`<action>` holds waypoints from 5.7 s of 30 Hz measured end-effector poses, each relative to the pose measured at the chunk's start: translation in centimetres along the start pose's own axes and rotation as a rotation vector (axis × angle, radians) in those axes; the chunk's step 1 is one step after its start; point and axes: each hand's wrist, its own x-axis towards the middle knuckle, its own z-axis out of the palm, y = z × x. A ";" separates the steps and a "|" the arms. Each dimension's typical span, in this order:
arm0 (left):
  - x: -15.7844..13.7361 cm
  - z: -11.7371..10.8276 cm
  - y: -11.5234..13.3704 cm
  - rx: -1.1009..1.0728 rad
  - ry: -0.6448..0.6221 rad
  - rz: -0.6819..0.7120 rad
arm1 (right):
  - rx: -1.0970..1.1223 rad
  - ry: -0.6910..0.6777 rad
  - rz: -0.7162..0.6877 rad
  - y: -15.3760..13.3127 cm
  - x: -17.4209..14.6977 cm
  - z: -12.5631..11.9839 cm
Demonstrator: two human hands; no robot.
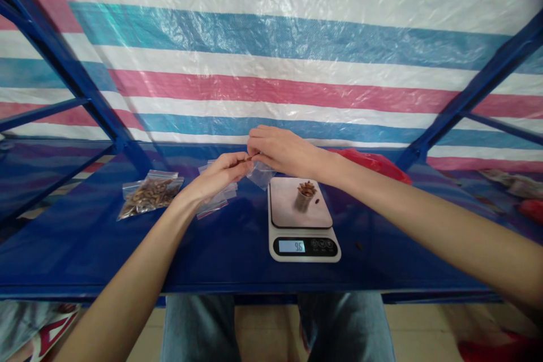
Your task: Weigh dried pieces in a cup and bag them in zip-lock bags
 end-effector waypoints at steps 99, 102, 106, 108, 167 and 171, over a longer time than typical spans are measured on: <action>-0.5 1.7 0.0 -0.055 0.128 0.060 | 0.764 0.267 0.268 -4.6 -0.8 -0.2; -0.5 1.8 0.0 -0.216 0.120 0.020 | 0.709 0.311 0.288 -3.9 -1.0 0.1; -0.7 1.8 0.5 -0.387 0.085 -0.035 | 0.674 0.323 0.282 -3.0 -1.9 0.1; -0.8 1.6 0.6 -0.448 0.073 -0.046 | 0.651 0.312 0.255 -2.5 -2.0 0.4; -0.5 1.7 0.8 0.121 0.434 0.311 | 0.658 0.464 0.437 -1.1 -2.1 -0.8; -1.0 1.6 1.4 0.179 0.428 0.352 | 0.593 0.460 0.407 -1.5 -2.3 -0.3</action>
